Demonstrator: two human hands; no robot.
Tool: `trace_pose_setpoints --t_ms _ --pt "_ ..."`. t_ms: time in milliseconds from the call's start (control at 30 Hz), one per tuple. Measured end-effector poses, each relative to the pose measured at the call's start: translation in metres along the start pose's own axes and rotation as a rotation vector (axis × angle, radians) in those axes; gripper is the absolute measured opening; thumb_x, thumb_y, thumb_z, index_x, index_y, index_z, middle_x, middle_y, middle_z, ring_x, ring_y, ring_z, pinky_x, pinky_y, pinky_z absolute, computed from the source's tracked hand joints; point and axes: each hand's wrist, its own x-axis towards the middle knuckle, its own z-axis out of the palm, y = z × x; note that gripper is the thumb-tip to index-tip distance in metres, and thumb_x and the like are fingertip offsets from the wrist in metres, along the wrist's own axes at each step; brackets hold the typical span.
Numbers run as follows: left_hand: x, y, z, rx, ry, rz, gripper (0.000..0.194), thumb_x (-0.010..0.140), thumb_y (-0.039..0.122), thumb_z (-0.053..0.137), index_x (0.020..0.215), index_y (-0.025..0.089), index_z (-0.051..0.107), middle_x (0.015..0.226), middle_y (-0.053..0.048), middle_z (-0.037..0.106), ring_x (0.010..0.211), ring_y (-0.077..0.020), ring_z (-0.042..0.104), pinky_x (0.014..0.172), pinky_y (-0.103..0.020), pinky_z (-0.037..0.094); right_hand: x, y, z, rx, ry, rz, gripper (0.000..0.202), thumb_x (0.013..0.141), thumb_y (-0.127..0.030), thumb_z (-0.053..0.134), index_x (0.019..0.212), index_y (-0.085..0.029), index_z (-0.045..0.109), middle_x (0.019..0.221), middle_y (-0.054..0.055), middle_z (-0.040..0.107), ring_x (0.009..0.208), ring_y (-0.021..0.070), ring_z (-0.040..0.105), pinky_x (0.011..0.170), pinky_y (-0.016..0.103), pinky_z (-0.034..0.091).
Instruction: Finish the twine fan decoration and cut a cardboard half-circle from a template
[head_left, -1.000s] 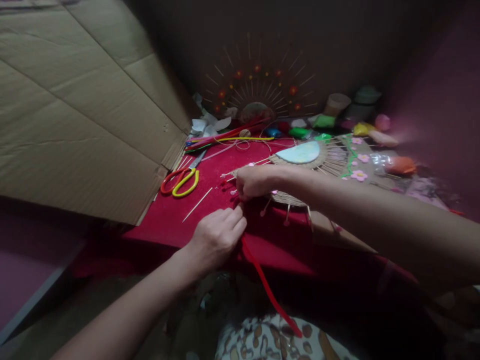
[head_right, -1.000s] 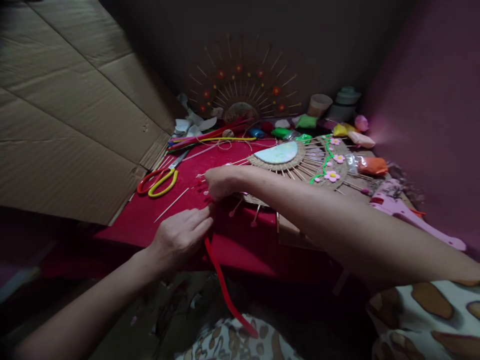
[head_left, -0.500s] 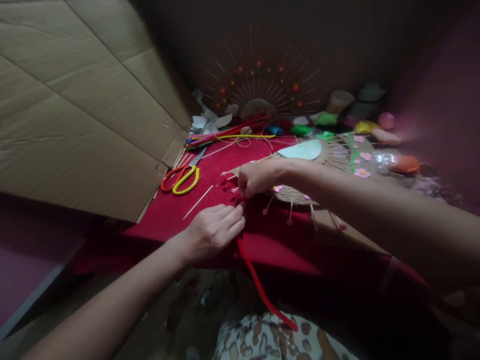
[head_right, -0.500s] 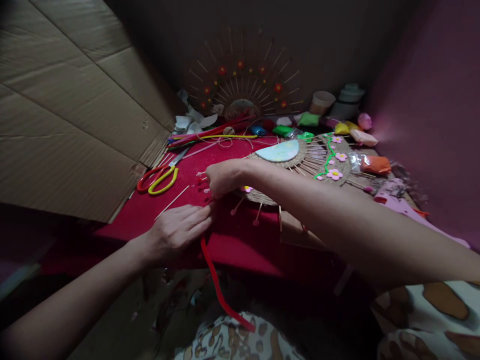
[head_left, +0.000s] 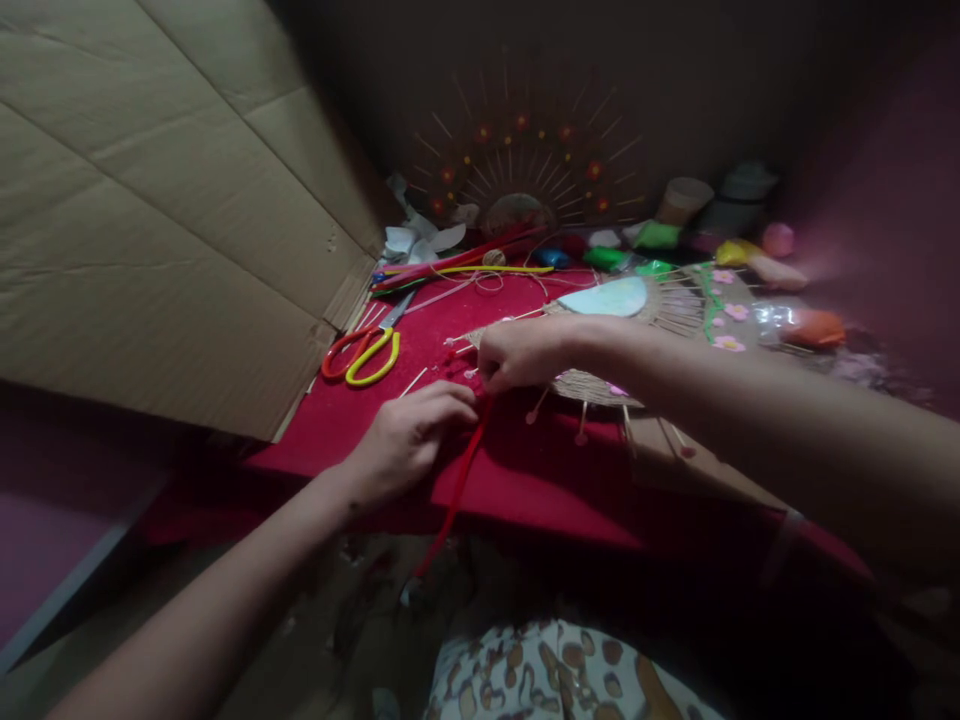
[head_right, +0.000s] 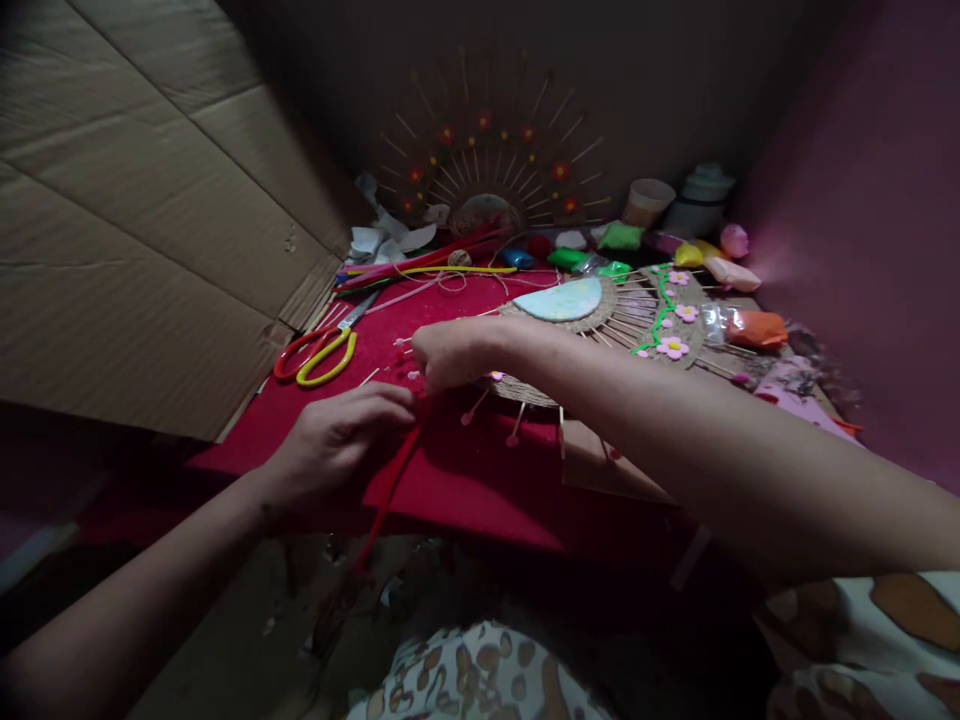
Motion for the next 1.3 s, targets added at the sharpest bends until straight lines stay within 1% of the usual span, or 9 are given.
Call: trace_pose_setpoints --t_ms 100,200,267,367,467,567,833,1067,1300 --pt "0.008 0.012 0.003 -0.448 -0.032 -0.458 0.018 0.081 0.022 0.053 0.096 0.014 0.057 0.076 -0.004 0.065 0.064 -0.0119 0.063 0.056 -0.023 0.052 -0.002 -0.002 0.001 0.017 0.024 0.044 0.016 0.075 -0.023 0.053 0.075 -0.012 0.064 0.065 0.004 0.058 0.054 0.01 0.046 0.048 0.024 0.032" --pt "0.016 0.02 0.008 -0.54 -0.099 -0.669 0.019 0.074 0.029 0.062 0.086 0.016 0.053 0.059 0.003 0.056 0.043 -0.0078 0.048 0.038 -0.018 0.035 -0.003 -0.003 0.001 0.04 0.034 0.079 0.016 0.074 -0.025 0.054 0.077 -0.012 0.064 0.069 0.005 0.061 0.054 0.011 0.048 0.047 0.024 0.033" --pt "0.019 0.019 0.011 -0.392 -0.125 -0.646 0.013 0.075 0.028 0.059 0.074 0.016 0.054 0.054 0.005 0.052 0.042 -0.0069 0.043 0.039 -0.018 0.031 -0.003 -0.003 0.003 0.053 0.032 0.078 0.016 0.073 -0.025 0.054 0.077 -0.013 0.064 0.07 0.006 0.061 0.054 0.0113 0.049 0.047 0.024 0.033" --pt "0.021 0.013 0.011 -0.027 -0.076 -0.475 0.018 0.077 0.025 0.052 0.063 0.016 0.057 0.057 0.002 0.055 0.052 -0.0095 0.049 0.048 -0.02 0.035 -0.002 0.0 0.005 0.049 0.044 0.059 0.016 0.072 -0.025 0.055 0.077 -0.013 0.065 0.069 0.005 0.061 0.054 0.0115 0.049 0.047 0.024 0.033" --pt "0.022 0.008 0.009 0.308 0.006 -0.363 0.018 0.08 0.026 0.05 0.072 0.017 0.064 0.067 -0.002 0.065 0.059 -0.013 0.055 0.056 -0.024 0.037 -0.001 0.001 0.006 0.036 0.054 0.053 0.015 0.071 -0.023 0.055 0.076 -0.012 0.064 0.066 0.005 0.06 0.055 0.0118 0.049 0.048 0.024 0.033" --pt "0.026 0.009 0.008 0.501 0.056 -0.316 0.021 0.082 0.028 0.048 0.079 0.017 0.066 0.073 -0.006 0.069 0.061 -0.0155 0.057 0.057 -0.026 0.036 -0.002 0.0 0.005 0.039 0.037 0.055 0.015 0.071 -0.022 0.055 0.076 -0.012 0.063 0.062 0.003 0.057 0.052 0.0113 0.047 0.047 0.025 0.032" --pt "0.033 0.017 0.009 0.351 0.102 -0.399 0.016 0.076 0.026 0.053 0.065 0.017 0.062 0.055 0.001 0.057 0.051 -0.0107 0.049 0.051 -0.022 0.033 -0.003 0.004 -0.001 0.055 -0.026 -0.023 0.011 0.071 -0.018 0.054 0.071 -0.012 0.063 0.053 -0.002 0.047 0.047 0.0081 0.04 0.047 0.024 0.029" --pt "0.031 0.014 0.013 0.256 0.149 -0.376 0.013 0.074 0.023 0.053 0.064 0.016 0.059 0.056 0.001 0.056 0.051 -0.0096 0.048 0.05 -0.021 0.033 0.0 0.01 -0.001 0.099 -0.049 -0.039 0.015 0.069 -0.017 0.056 0.078 -0.012 0.066 0.055 -0.003 0.049 0.05 0.0087 0.041 0.048 0.024 0.029" --pt "0.033 0.017 0.014 0.41 0.183 -0.379 0.016 0.076 0.026 0.052 0.068 0.017 0.062 0.057 0.0 0.058 0.05 -0.0106 0.048 0.052 -0.024 0.032 0.002 0.009 0.003 0.134 0.017 0.028 0.015 0.068 -0.017 0.056 0.078 -0.013 0.068 0.058 0.0 0.054 0.053 0.0115 0.045 0.05 0.026 0.031"
